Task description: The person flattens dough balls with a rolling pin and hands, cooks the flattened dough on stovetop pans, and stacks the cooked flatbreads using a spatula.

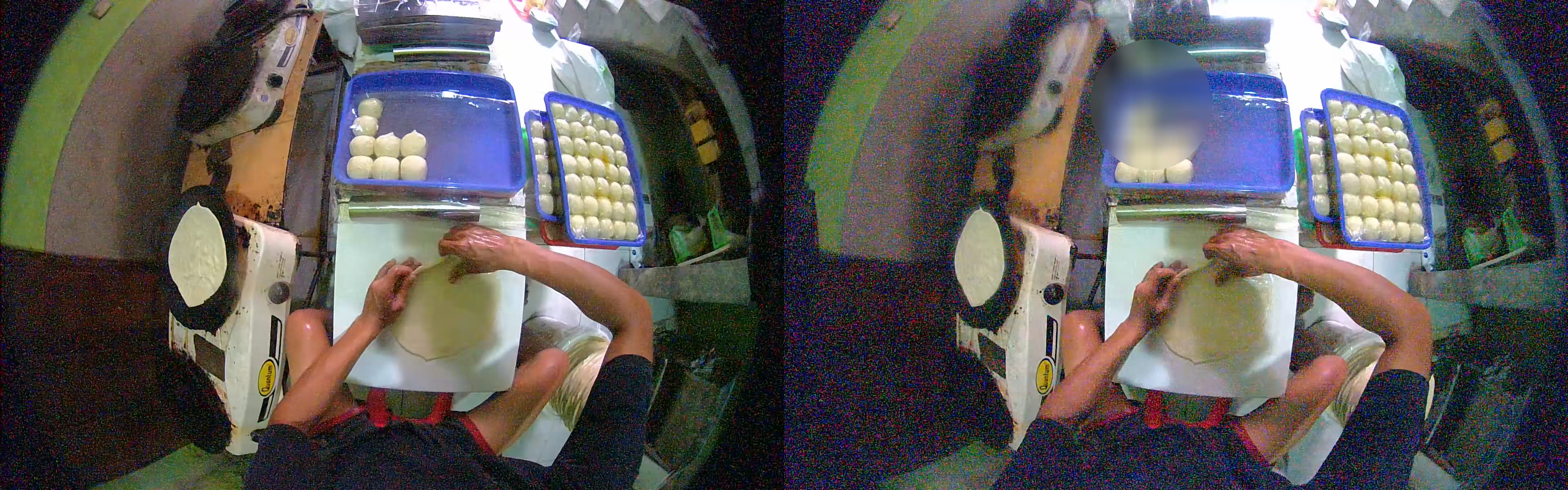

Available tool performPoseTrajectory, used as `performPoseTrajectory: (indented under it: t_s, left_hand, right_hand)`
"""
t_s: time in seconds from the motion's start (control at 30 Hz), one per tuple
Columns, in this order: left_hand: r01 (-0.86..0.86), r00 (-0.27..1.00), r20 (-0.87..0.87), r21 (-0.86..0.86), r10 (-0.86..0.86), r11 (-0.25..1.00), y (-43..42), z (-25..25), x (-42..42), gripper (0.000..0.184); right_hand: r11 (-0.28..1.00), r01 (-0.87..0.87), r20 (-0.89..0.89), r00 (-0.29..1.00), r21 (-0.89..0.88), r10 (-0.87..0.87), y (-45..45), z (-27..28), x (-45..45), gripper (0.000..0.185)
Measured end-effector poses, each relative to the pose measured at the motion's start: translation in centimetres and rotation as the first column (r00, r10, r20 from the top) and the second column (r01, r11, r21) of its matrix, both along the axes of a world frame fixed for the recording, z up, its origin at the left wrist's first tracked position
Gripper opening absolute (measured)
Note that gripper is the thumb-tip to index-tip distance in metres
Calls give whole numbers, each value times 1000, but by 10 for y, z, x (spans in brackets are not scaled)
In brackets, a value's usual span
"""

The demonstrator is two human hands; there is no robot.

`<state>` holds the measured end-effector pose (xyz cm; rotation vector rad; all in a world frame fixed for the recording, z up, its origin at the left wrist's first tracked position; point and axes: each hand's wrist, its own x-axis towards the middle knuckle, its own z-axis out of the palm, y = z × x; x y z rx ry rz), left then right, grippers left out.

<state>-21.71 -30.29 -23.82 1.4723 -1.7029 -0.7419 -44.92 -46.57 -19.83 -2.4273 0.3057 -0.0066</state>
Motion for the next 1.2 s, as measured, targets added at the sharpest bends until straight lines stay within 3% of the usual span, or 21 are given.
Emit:
performPoseTrajectory:
  t_s: [0.07,0.17,0.27,0.37,0.43,0.47,0.5,0.53,0.57,0.6,0.63,0.7,0.83,0.9,0.97,1.03,1.07,1.1,1.13,1.17,1.2]
  left_hand:
    - [-27,1000,-2,6,27,1000,0,-1,-4,11]
    - [-116,992,-33,96,119,989,4,3,-10,13]
    - [-89,993,-70,48,92,995,3,6,-11,14]
    - [-97,990,-94,70,103,993,4,6,-11,14]
    - [-111,985,-124,95,123,989,4,5,-11,15]
    - [-118,982,-138,107,132,987,4,5,-9,16]
    - [-128,965,-196,235,176,964,6,10,-7,16]
    - [-124,943,-249,351,220,928,4,17,-5,16]
    - [-114,915,-298,454,271,884,1,23,-3,17]
    - [-59,875,-419,406,243,912,5,-28,7,21]
    - [-71,882,-383,468,275,881,10,-27,9,23]
    - [-92,889,-314,593,334,800,27,-21,6,26]
    - [188,737,-498,800,456,570,73,-10,12,32]
    - [607,554,-794,591,250,532,101,22,30,29]
    - [650,296,-730,627,617,430,128,56,33,28]
    - [902,-14,-788,255,615,348,148,23,63,31]
    - [883,23,-785,306,619,355,164,38,77,32]
    - [862,61,-780,355,622,360,178,53,91,34]
    - [662,273,-698,636,662,397,201,132,100,35]
    - [548,308,-679,699,667,459,222,147,121,38]
    - [422,351,-652,751,672,508,244,163,142,40]
  right_hand:
    - [999,-11,13,1000,-37,12,-1,-10,-2,36]
    - [997,62,-8,998,47,-62,0,-4,-1,38]
    - [988,144,-220,967,56,-129,3,18,-5,38]
    - [992,-85,-385,922,-88,45,-7,8,-5,39]
    - [935,-263,-470,811,236,347,-28,13,4,41]
    - [859,-325,-471,731,395,493,-35,18,9,42]
    - [761,-74,-334,868,645,367,-31,-2,0,47]
    - [529,124,-245,955,839,166,-22,-42,-19,52]
    - [306,308,-293,951,901,-96,-1,-43,-25,63]
    - [51,364,-325,878,930,-353,20,-42,-31,74]
    - [100,209,-172,939,973,-298,29,-59,-37,90]
    - [96,214,-189,957,972,-220,57,-14,-32,90]
    - [155,265,-251,962,952,-105,98,47,-22,89]
    - [181,259,-261,965,949,-15,112,95,-1,88]
    - [292,265,-285,958,919,29,124,116,25,87]
    - [445,216,-287,953,869,97,140,154,62,86]
    - [371,292,-375,911,881,173,147,184,87,86]
    - [456,253,-379,901,853,209,155,201,115,86]
    - [532,210,-385,891,820,242,167,217,145,86]
    - [600,164,-393,878,783,274,178,226,174,86]
    - [486,128,-312,894,865,320,194,232,209,84]
